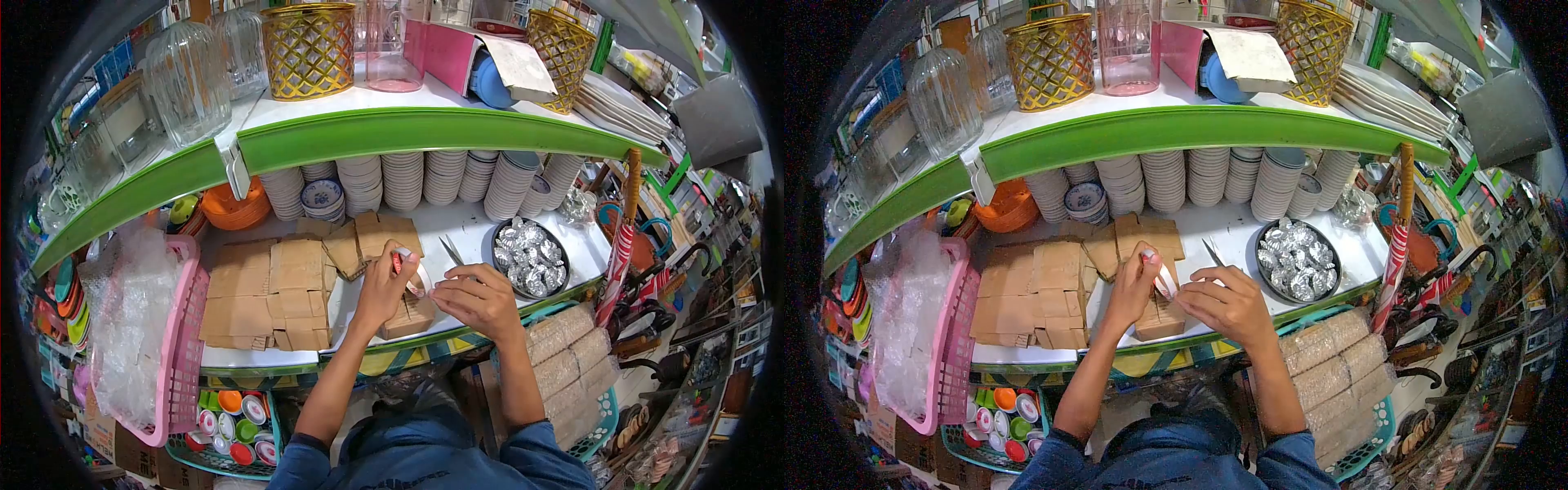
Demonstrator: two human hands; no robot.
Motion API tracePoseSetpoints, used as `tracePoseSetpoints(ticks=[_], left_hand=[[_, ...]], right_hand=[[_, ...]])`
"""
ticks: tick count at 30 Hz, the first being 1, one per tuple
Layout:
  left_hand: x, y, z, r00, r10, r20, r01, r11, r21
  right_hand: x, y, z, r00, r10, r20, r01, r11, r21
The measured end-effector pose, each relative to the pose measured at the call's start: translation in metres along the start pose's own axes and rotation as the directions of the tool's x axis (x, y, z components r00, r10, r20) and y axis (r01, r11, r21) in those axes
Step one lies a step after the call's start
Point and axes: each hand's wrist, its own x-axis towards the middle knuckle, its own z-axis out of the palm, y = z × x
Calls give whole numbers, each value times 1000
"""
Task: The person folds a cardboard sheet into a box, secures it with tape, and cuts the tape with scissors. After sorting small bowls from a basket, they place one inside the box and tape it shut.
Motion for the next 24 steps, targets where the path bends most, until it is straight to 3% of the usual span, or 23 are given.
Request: tracePoseSetpoints(ticks=[24], left_hand=[[0,7,3,999,0,-33,1,999,32]], right_hand=[[0,3,-2,998,-62,-5,61,994,-85]])
